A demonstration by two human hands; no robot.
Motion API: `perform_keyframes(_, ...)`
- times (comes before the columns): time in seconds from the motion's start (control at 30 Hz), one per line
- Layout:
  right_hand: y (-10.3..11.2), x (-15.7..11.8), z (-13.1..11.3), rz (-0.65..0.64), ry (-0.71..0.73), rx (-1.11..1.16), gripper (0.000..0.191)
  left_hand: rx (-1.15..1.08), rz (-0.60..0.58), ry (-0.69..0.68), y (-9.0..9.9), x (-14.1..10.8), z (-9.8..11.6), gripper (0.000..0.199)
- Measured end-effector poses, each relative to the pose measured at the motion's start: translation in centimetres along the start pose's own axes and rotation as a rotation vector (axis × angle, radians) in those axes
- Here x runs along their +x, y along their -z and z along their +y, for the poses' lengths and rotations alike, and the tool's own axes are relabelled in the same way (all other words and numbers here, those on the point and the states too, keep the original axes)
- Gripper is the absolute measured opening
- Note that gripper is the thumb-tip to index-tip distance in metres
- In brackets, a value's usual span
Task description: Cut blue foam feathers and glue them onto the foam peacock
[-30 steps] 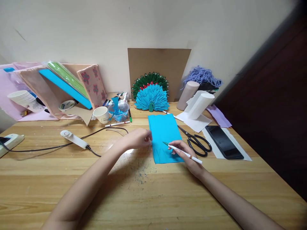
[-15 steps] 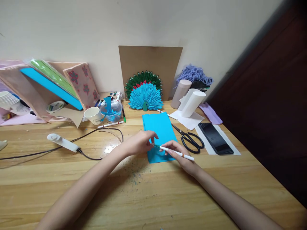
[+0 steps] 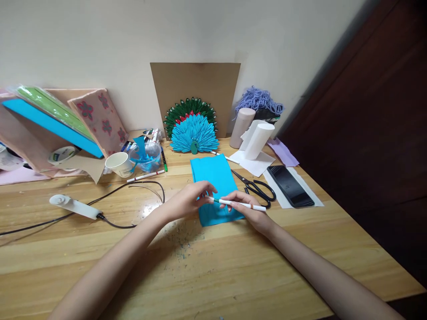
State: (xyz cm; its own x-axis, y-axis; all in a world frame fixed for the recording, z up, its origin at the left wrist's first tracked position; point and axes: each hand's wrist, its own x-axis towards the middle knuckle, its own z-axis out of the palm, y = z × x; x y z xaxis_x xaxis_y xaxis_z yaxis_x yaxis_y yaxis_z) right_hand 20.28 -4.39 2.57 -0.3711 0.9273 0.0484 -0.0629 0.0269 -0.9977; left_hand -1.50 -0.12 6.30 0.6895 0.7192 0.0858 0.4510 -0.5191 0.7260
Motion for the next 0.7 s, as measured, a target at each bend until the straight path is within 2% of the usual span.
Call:
perform_keyframes(0.2,-0.2,-0.5,-0.6,-0.057,0.080,-0.046,0.020,-0.371,0.018,0.135,-0.3,-0.1,1.0,0.013)
perform_keyframes(0.37,-0.4,-1.0,-0.7,-0.093,0.199,-0.176,0.020,-0.501,-0.015,0.224,-0.4,-0.6,2.4,0.010)
perform_keyframes(0.47,-0.3,-1.3,-0.5,-0.128,0.233,-0.223,0.021,-0.614,-0.079,0.273,-0.9,-0.8,2.5,0.017)
perform_keyframes(0.6,-0.5,-1.9,-0.7,-0.221,0.280,-0.261,0.020,-0.788,-0.240,0.298,-1.1,-0.9,3.0,0.027)
perform_keyframes(0.67,-0.5,-2.1,-1.0,-0.188,0.323,-0.227,0.018,-0.801,-0.238,0.274,-0.4,-0.5,3.6,0.033)
perform_keyframes(0.7,-0.3,-2.1,-1.1,-0.148,0.336,-0.197,0.018,-0.787,-0.196,0.257,0.2,-0.2,3.9,0.038)
